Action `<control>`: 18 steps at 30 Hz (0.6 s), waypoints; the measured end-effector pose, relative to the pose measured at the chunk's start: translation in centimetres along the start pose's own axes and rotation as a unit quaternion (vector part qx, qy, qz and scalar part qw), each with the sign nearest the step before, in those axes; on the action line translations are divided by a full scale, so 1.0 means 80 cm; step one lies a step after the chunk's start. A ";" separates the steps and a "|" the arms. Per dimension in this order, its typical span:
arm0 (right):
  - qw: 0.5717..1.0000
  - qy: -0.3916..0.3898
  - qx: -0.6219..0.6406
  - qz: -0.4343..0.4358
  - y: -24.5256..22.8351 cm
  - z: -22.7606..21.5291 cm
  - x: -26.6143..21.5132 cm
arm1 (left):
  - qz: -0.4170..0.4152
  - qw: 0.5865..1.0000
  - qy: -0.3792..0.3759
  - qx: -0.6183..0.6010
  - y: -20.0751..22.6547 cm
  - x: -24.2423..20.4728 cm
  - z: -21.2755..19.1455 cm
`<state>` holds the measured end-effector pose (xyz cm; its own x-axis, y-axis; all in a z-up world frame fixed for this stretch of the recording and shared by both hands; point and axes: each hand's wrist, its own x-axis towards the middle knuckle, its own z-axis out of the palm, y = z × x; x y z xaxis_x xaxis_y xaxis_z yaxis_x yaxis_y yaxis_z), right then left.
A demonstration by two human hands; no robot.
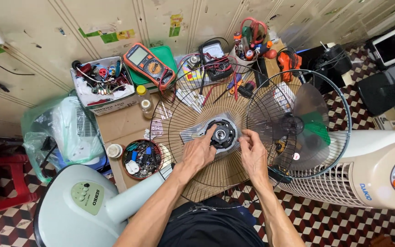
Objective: Assembling and cleaning the components of a pedestal fan on the floor.
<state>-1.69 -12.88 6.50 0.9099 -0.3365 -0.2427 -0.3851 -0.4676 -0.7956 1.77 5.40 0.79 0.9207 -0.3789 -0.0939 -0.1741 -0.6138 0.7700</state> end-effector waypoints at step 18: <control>0.996 -0.021 0.091 0.005 0.029 -0.001 0.005 | -0.087 0.991 0.005 0.104 0.023 -0.012 -0.007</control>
<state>-2.23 -14.19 4.60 0.9133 -0.3045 -0.2705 -0.3629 -0.3068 -0.8799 0.81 5.03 2.67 0.9464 -0.2483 -0.2066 -0.0794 -0.7988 0.5964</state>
